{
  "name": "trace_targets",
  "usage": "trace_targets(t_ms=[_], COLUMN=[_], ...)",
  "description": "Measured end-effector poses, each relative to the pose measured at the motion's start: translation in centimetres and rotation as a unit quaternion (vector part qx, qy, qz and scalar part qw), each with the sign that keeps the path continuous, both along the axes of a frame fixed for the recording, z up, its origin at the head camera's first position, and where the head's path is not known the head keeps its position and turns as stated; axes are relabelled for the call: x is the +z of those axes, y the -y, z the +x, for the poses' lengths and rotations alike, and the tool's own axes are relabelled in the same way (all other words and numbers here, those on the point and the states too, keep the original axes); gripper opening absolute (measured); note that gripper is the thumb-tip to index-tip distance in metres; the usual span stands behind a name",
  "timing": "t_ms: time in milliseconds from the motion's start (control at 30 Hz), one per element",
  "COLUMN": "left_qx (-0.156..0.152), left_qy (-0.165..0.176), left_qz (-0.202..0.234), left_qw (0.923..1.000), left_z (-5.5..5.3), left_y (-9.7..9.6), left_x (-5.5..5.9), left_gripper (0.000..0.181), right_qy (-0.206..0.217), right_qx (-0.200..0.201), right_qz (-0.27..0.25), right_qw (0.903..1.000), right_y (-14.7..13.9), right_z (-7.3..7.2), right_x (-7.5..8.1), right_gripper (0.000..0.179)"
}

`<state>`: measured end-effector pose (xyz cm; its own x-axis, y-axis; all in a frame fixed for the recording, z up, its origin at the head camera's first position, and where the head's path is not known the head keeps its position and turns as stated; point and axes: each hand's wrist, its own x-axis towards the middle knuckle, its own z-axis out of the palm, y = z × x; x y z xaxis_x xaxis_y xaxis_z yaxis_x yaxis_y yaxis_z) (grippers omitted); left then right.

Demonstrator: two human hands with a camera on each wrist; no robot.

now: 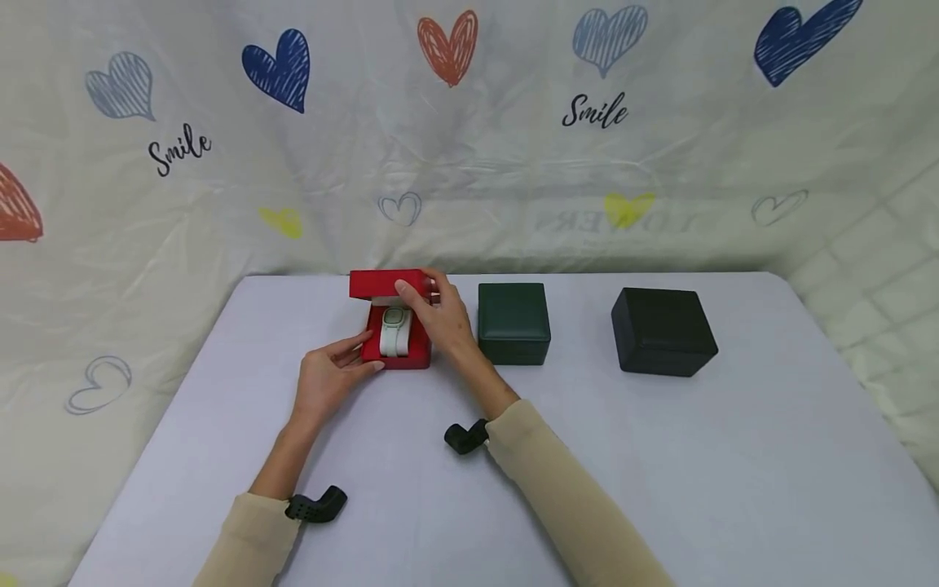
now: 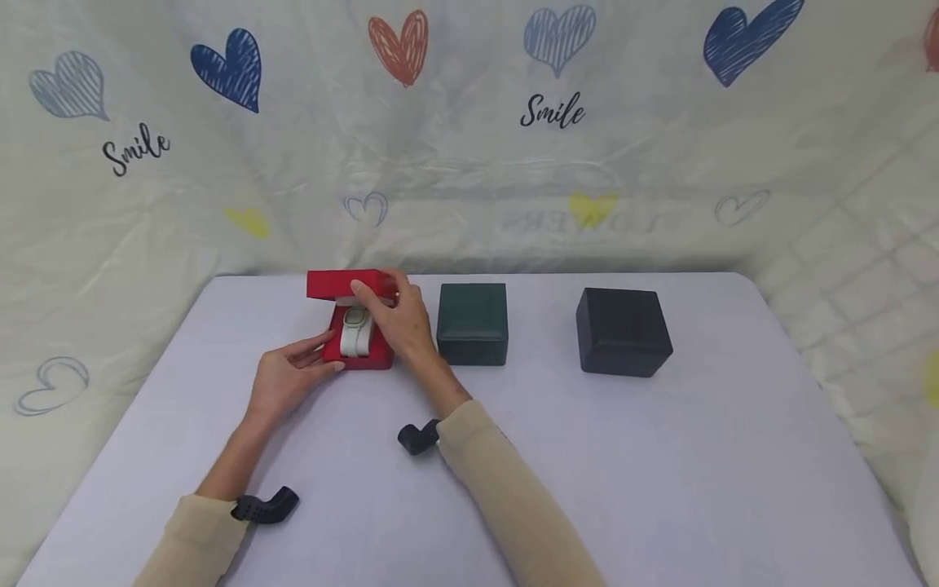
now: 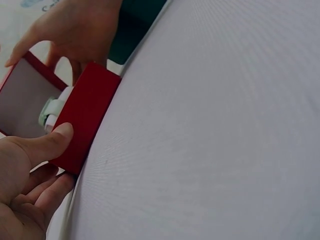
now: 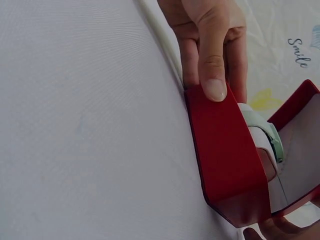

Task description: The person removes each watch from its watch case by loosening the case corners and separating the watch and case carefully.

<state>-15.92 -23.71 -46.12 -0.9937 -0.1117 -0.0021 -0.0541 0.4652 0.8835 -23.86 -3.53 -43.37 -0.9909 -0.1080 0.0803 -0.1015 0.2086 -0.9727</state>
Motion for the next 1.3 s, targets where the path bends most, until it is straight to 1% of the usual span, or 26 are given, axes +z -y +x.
trace_targets(t_ms=[133, 267, 467, 733, 900, 1067, 1300], left_qx=[0.006, 0.005, 0.003, 0.002, 0.002, 0.003, 0.0], left_qy=[0.001, 0.003, -0.002, -0.001, 0.004, 0.01, 0.004], left_qz=[-0.006, -0.001, 0.002, 0.008, 0.013, 0.014, 0.018], left_qw=[1.0, 1.0, 1.0, 1.0, 0.9999, 0.9999, 0.9998], left_z=[0.0, -0.1, -0.1, -0.1, -0.1, 0.0, 0.0], left_y=[0.0, 0.0, 0.1, 0.1, 0.0, 0.0, 0.0], left_x=[0.0, -0.1, -0.2, -0.2, -0.2, -0.1, -0.2], left_gripper=[0.056, 0.056, 0.056, 0.056, 0.056, 0.057, 0.056], right_qy=[0.013, 0.03, 0.041, 0.015, 0.005, -0.009, -0.019], right_qx=[0.008, 0.014, 0.024, 0.046, 0.048, 0.046, 0.027], right_qz=[-0.007, -0.008, -0.012, -0.014, -0.008, 0.018, 0.063], right_qw=[0.9999, 0.9994, 0.9988, 0.9987, 0.9988, 0.9988, 0.9975], right_y=[0.0, -0.2, -0.3, -0.3, -0.3, -0.4, -0.4], right_z=[-0.1, -0.1, -0.2, -0.4, -0.4, -0.1, 0.8], right_x=[0.1, 0.3, 0.3, -0.1, -0.2, -0.5, -0.3], right_gripper=[0.07, 0.073, 0.073, 0.078, 0.084, 0.088, 0.093])
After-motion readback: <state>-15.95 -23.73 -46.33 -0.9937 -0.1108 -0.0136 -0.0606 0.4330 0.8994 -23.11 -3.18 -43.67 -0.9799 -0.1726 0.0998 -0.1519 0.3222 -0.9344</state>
